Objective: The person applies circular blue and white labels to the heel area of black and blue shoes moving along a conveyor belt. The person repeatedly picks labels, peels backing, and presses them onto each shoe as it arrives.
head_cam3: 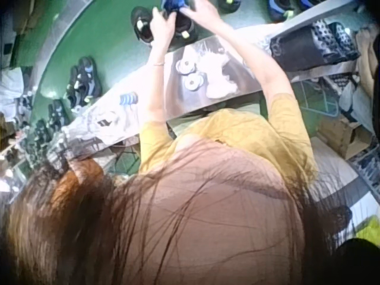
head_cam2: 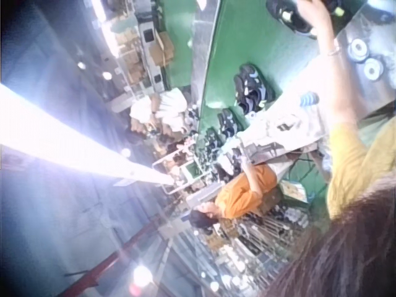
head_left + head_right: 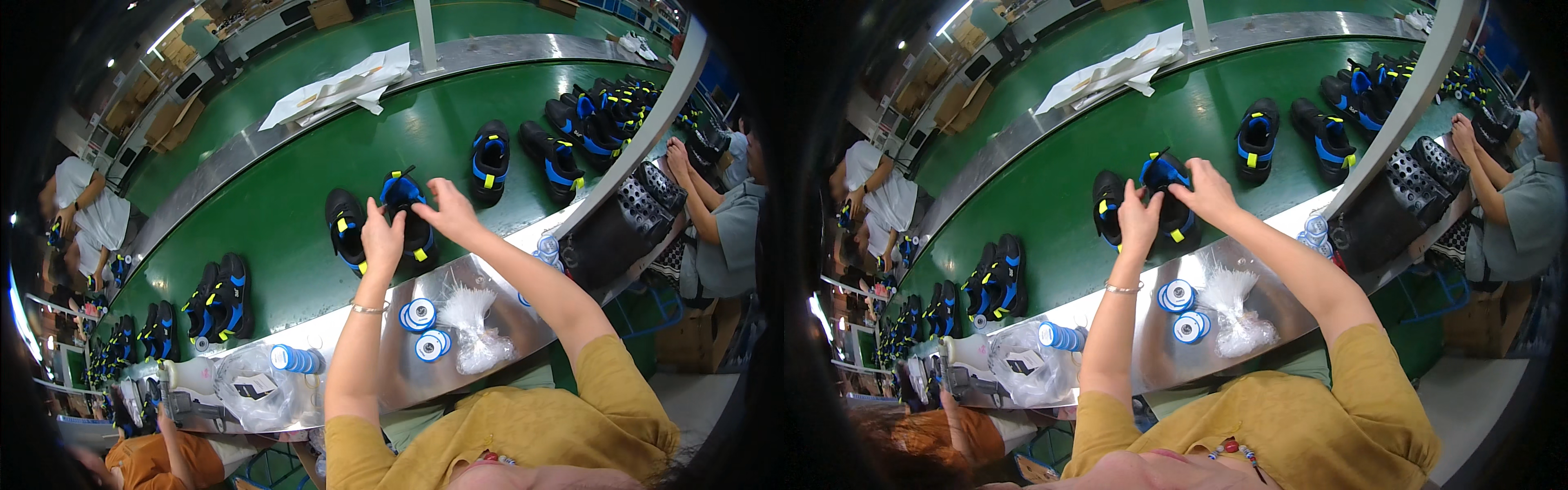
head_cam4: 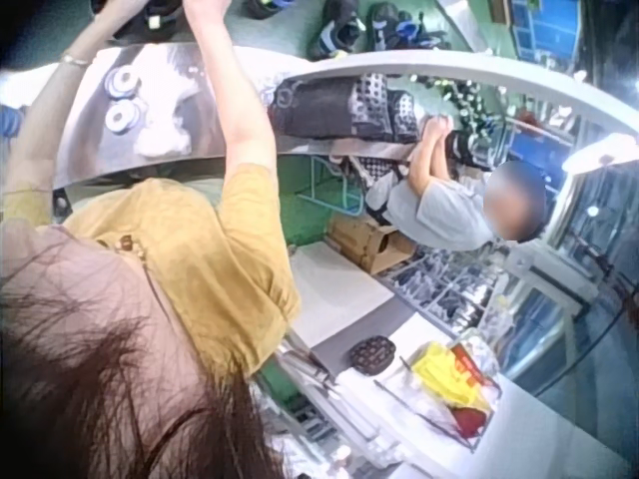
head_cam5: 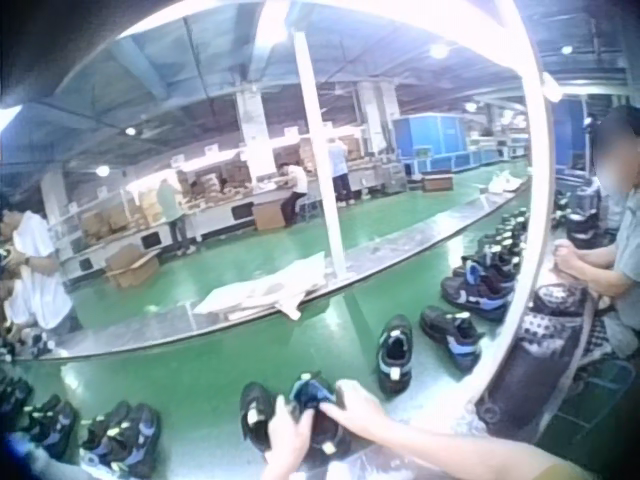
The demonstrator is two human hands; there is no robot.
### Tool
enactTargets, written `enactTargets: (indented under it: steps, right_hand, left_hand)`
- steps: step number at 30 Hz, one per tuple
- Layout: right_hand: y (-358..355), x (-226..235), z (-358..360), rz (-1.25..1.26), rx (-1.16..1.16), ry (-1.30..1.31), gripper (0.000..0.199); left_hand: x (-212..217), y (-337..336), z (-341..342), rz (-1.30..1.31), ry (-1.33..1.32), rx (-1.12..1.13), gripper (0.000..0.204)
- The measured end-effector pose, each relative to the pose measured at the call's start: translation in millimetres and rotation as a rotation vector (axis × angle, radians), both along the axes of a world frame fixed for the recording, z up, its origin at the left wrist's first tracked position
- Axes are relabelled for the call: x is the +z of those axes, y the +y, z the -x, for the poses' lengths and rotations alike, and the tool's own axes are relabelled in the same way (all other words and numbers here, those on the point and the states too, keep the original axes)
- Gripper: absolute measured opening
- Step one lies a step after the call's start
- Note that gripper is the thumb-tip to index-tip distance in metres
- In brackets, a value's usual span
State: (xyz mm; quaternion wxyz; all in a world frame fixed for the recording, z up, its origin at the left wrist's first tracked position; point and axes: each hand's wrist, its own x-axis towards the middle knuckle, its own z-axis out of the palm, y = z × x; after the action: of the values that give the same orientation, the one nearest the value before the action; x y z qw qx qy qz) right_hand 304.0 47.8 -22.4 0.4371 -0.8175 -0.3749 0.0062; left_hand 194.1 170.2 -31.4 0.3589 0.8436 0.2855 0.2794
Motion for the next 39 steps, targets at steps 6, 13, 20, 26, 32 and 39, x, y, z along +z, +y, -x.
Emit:
enactTargets:
  steps: [6,13,20,26,32,39]
  right_hand:
    - [19.6,-13.7,-10.2,0.028,0.06,0.083,0.038]
    - [20.2,-27.5,-16.6,0.072,0.13,-0.027,0.028]
    - [20.5,2.2,-4.2,0.185,0.261,-0.182,0.021]
    - [41.4,23.5,0.8,0.135,0.128,0.044,0.029]
    - [44.7,11.9,11.8,0.251,0.197,-0.125,0.033]
    - [27.0,11.4,-20.8,0.27,0.496,-0.012,0.042]
  left_hand:
    - [-26.8,12.4,-13.3,0.164,-0.09,0.096,0.046]
    - [-44.2,21.3,-10.2,0.569,-0.312,-0.023,0.035]
    - [-39.3,16.3,0.1,0.35,-0.238,0.034,0.024]
    - [-15.8,-11.6,-7.2,0.176,-0.187,0.038,0.022]
    - [-30.4,-9.6,-12.3,0.118,-0.221,0.146,0.022]
    - [-56.0,-6.5,-16.6,0.447,-0.491,0.208,0.019]
